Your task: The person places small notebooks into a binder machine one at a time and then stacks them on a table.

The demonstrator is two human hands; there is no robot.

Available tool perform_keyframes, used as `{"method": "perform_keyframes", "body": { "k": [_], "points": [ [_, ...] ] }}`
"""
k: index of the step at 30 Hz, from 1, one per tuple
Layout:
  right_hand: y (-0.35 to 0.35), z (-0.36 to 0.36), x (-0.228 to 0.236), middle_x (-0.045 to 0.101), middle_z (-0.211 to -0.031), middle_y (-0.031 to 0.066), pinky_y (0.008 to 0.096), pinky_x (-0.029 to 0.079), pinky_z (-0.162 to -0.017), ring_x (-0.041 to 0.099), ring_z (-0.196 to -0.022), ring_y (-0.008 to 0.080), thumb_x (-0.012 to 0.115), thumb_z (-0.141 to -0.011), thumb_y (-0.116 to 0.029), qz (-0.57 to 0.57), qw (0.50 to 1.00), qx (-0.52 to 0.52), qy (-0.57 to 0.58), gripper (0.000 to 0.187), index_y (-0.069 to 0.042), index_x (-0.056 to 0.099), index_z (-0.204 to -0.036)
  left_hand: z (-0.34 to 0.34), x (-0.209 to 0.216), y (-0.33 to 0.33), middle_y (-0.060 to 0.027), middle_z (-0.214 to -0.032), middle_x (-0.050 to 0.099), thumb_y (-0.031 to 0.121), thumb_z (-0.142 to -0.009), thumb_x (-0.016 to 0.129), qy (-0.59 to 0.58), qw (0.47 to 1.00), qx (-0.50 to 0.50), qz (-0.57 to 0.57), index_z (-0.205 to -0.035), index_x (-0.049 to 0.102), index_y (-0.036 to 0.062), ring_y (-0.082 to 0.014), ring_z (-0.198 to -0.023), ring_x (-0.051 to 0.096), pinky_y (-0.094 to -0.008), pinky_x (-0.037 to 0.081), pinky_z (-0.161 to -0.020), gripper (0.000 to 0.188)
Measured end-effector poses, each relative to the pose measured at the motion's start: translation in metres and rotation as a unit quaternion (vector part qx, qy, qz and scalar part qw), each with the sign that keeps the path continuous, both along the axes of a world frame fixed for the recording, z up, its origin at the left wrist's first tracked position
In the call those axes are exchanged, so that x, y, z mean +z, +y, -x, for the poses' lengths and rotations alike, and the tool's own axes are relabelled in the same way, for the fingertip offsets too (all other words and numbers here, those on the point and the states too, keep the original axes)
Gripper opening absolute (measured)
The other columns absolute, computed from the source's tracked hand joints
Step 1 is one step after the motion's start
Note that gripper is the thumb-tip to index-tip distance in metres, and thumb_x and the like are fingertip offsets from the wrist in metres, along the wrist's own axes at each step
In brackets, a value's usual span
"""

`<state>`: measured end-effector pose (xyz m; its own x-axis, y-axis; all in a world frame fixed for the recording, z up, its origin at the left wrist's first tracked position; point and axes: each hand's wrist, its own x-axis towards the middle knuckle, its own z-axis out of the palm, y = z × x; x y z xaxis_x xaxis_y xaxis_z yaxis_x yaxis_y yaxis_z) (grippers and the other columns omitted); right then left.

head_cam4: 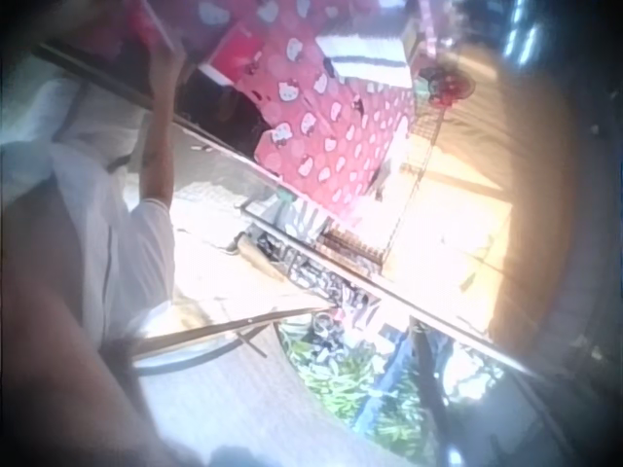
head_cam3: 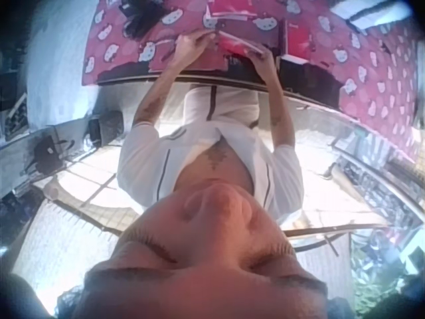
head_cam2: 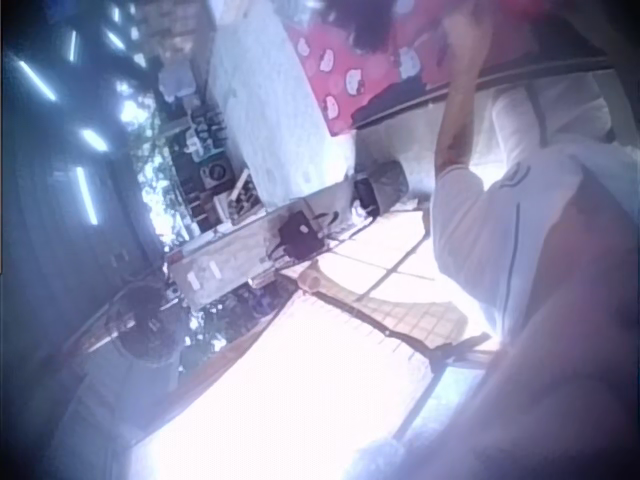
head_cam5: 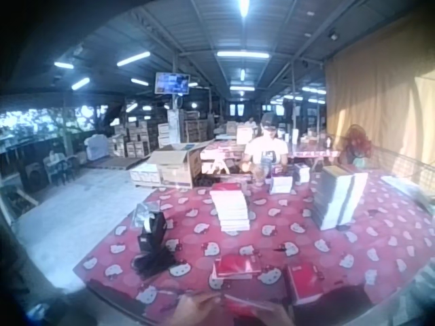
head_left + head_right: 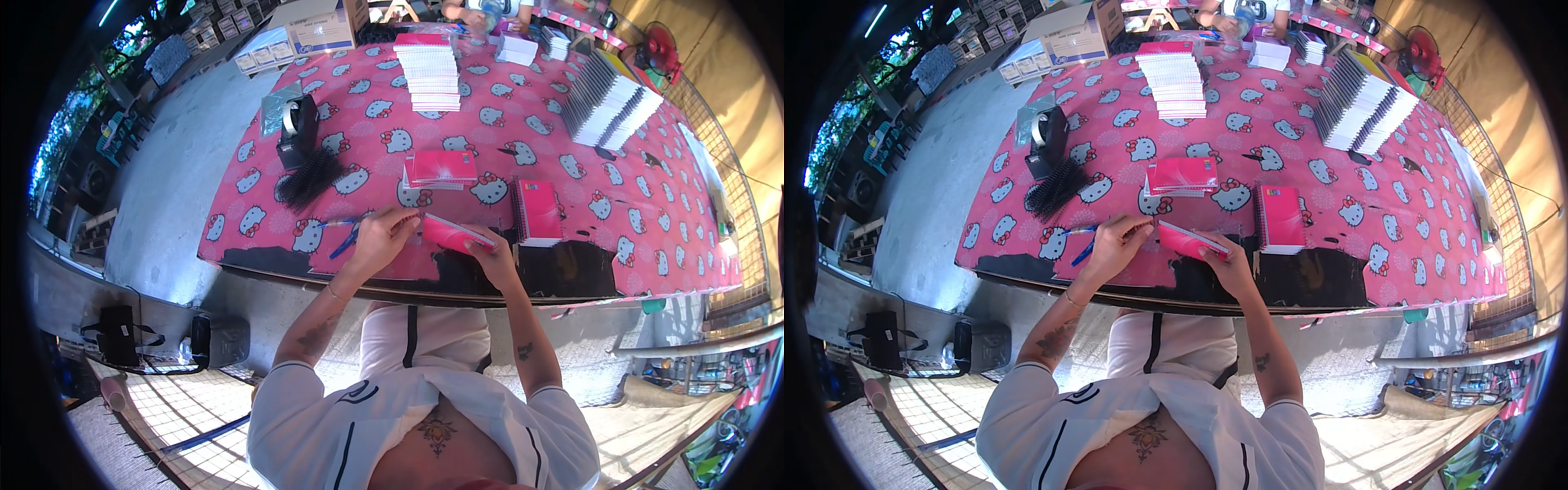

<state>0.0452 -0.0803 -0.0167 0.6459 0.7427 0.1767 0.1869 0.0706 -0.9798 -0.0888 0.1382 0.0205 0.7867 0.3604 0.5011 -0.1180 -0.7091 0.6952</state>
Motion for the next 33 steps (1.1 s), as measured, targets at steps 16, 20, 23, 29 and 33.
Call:
{"method": "perform_keyframes", "body": {
  "k": [16, 20, 23, 29, 33],
  "points": [
    [-0.009, 0.002, 0.006, 0.07, -0.104, 0.0058, 0.0253, 0.045, -0.091, 0.057, -0.097, 0.0092, 0.064, -0.095, -0.007, 0.033, 0.999, 0.034, -0.015, 0.027, -0.001, 0.066, -0.121, 0.0, 0.025, 0.003, -0.0154, -0.092, 0.065, 0.012, -0.085, 0.072, 0.056, 0.984, -0.157, -0.062, -0.107, 0.066, 0.0051, -0.0345, -0.081, 0.067, -0.0418, 0.053, -0.071, 0.024],
    [-0.011, 0.005, 0.007, 0.07, -0.104, 0.0062, 0.025, 0.045, -0.089, 0.057, -0.097, 0.0089, 0.064, -0.095, -0.007, 0.031, 0.998, 0.035, -0.034, 0.027, -0.001, 0.065, -0.122, -0.004, 0.017, 0.018, -0.0126, -0.105, 0.064, 0.018, -0.084, 0.073, 0.115, 0.97, -0.163, -0.141, -0.111, 0.065, 0.0081, -0.0333, -0.087, 0.066, -0.0408, 0.053, -0.069, 0.03],
    [-0.009, 0.007, 0.005, 0.07, -0.103, 0.0059, 0.0246, 0.046, -0.088, 0.057, -0.095, 0.0084, 0.064, -0.095, -0.006, 0.025, 0.999, 0.022, -0.017, 0.028, -0.001, 0.065, -0.122, -0.005, 0.021, 0.016, -0.0139, -0.127, 0.057, 0.026, -0.088, 0.07, 0.161, 0.961, -0.138, -0.179, -0.125, 0.06, 0.0075, -0.0324, -0.102, 0.064, -0.0432, 0.052, -0.08, 0.043],
    [-0.003, 0.028, 0.017, 0.071, -0.098, 0.0056, 0.024, 0.047, -0.083, 0.057, -0.089, 0.0068, 0.064, -0.095, -0.006, 0.029, 0.999, -0.042, -0.009, 0.028, -0.002, 0.066, -0.122, 0.016, 0.008, -0.049, -0.0254, -0.151, 0.036, 0.044, -0.096, 0.053, 0.085, 0.933, 0.06, -0.345, -0.145, 0.037, -0.0057, -0.0417, -0.14, 0.035, -0.0624, 0.019, -0.112, 0.072],
    [-0.009, 0.03, 0.011, 0.071, -0.098, 0.0074, 0.0243, 0.047, -0.082, 0.057, -0.087, 0.0068, 0.064, -0.095, -0.006, 0.045, 0.998, -0.023, -0.03, 0.029, -0.002, 0.066, -0.123, 0.019, 0.006, -0.037, -0.015, -0.138, 0.054, 0.031, -0.093, 0.061, 0.064, 0.944, 0.042, -0.32, -0.134, 0.054, 0.004, -0.0308, -0.134, 0.046, -0.0638, 0.014, -0.115, 0.049]
  ]
}}
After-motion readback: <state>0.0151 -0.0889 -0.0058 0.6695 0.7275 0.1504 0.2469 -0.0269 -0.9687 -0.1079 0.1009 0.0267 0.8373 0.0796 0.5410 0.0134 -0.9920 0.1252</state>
